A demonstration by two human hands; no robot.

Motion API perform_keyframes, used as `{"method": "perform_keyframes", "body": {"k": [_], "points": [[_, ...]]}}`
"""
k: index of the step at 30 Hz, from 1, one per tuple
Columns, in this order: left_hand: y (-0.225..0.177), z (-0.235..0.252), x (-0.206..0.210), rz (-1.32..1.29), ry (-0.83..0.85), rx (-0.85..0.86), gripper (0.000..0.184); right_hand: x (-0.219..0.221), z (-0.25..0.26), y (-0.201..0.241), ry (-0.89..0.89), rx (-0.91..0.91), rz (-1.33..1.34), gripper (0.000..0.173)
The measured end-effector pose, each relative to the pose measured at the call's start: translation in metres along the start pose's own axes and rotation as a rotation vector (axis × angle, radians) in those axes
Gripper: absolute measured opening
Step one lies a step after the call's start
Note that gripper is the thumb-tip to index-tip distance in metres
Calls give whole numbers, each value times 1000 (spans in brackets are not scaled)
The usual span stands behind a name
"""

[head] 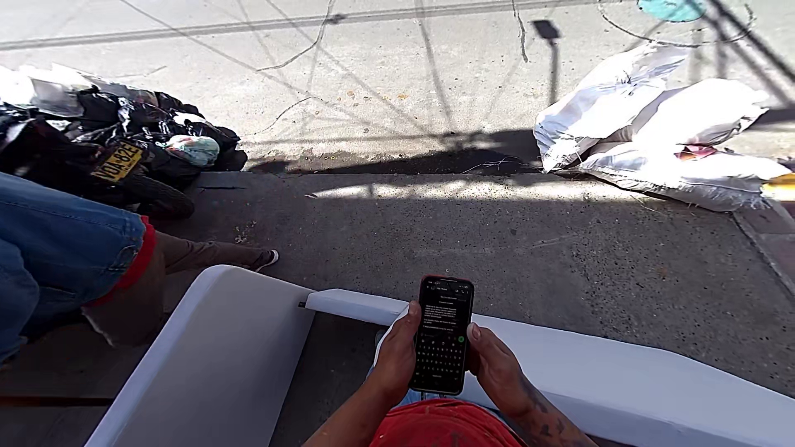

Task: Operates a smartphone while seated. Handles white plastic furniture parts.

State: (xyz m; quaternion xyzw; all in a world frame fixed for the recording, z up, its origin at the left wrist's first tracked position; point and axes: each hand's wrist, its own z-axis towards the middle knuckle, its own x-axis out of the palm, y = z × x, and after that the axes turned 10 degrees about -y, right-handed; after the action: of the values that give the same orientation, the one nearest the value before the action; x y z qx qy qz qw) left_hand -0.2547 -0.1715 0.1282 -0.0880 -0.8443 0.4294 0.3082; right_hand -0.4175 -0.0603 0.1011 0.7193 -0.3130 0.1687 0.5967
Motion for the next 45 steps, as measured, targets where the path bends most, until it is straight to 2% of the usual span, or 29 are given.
{"method": "perform_keyframes", "body": {"k": [45], "points": [[2, -4, -2, -11, -10, -15, 67, 3, -4, -3, 7, -16, 2, 59]]}}
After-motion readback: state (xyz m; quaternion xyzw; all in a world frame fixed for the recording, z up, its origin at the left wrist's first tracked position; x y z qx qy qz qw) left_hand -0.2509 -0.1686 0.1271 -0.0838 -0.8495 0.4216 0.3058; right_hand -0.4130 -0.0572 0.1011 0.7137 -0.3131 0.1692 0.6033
